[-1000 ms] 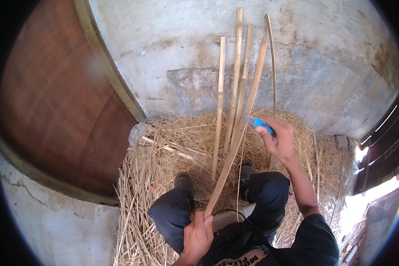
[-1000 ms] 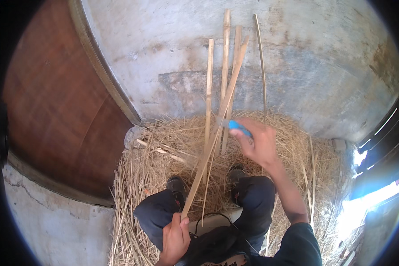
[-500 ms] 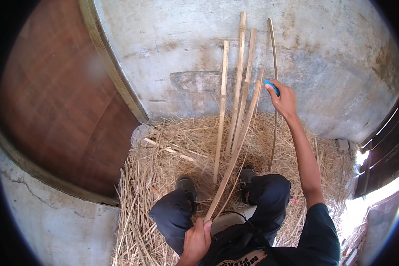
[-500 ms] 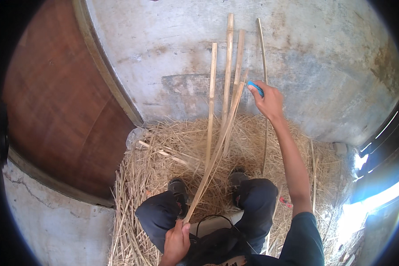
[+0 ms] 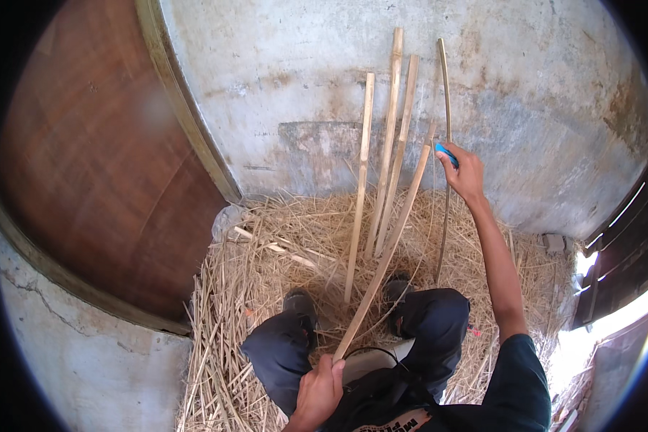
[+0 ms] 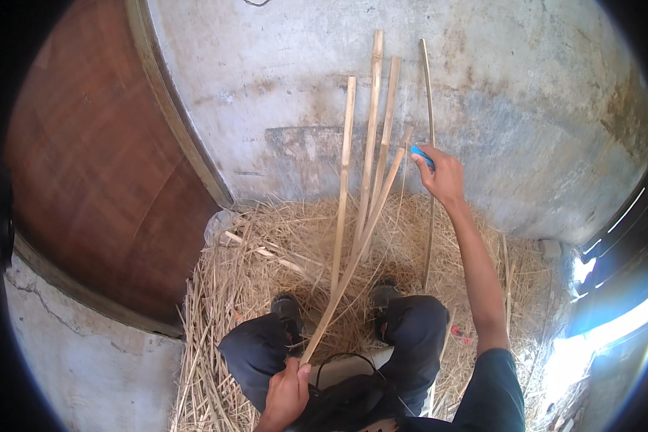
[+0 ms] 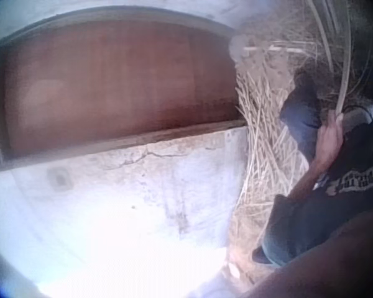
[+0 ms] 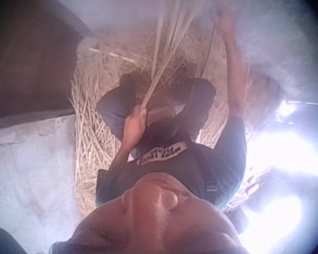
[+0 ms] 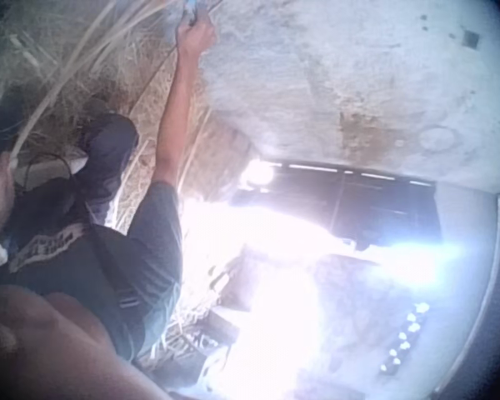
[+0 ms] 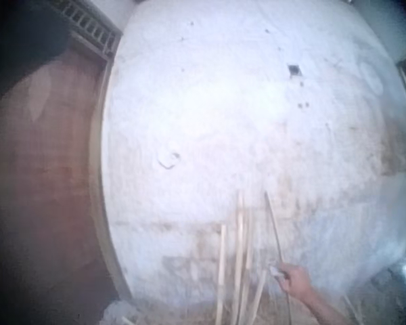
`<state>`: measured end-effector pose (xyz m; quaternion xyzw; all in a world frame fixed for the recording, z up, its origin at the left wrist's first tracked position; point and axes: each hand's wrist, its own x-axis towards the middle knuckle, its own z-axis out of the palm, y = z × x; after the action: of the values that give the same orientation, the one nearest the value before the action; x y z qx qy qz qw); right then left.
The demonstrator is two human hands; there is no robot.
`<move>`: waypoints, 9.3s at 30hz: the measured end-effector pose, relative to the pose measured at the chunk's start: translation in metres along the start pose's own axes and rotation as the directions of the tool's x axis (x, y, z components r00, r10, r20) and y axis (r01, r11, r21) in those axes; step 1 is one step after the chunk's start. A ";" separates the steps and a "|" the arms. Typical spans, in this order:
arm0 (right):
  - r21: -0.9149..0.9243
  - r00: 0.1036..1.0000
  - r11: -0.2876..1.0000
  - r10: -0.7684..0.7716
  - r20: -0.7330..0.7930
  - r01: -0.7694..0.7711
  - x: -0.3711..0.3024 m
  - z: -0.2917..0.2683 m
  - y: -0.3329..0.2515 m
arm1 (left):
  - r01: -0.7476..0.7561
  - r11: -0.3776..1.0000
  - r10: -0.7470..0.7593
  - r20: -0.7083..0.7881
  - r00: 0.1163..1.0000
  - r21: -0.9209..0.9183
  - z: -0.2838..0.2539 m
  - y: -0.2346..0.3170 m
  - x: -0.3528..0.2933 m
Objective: The person sits on a bed of straw and uses a utility knife to shave thin strips from long bamboo poles. They hold the pole with one hand and scrape the blade along the length of the wood to remove the outer layer, repeating this process on multiple poles.
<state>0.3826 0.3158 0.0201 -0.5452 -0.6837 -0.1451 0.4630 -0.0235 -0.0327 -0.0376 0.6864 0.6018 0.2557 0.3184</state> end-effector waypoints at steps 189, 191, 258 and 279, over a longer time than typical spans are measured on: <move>0.362 0.703 0.623 0.477 0.527 -0.693 -0.055 -0.070 -0.087 | 0.556 0.326 -0.065 0.568 0.820 -0.765 -0.046 -0.046 -0.020; 0.473 0.710 0.548 0.380 0.593 -0.690 -0.061 -0.080 -0.125 | 0.603 0.269 0.058 0.638 0.768 -0.751 -0.037 -0.052 0.001; 0.417 0.906 0.886 -0.330 0.264 0.202 -0.126 -0.072 -0.223 | -0.057 0.997 0.048 -0.142 0.989 -0.060 -0.016 0.055 0.067; 0.170 0.979 0.985 -0.001 0.203 -0.034 -0.061 -0.033 -0.120 | 0.032 0.998 -0.031 -0.010 0.999 0.060 -0.004 0.017 0.012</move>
<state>0.2911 0.2116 0.0258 -0.5207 -0.7327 -0.0254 0.4375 -0.0128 -0.0214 -0.0227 0.6850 0.6213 0.2354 0.2989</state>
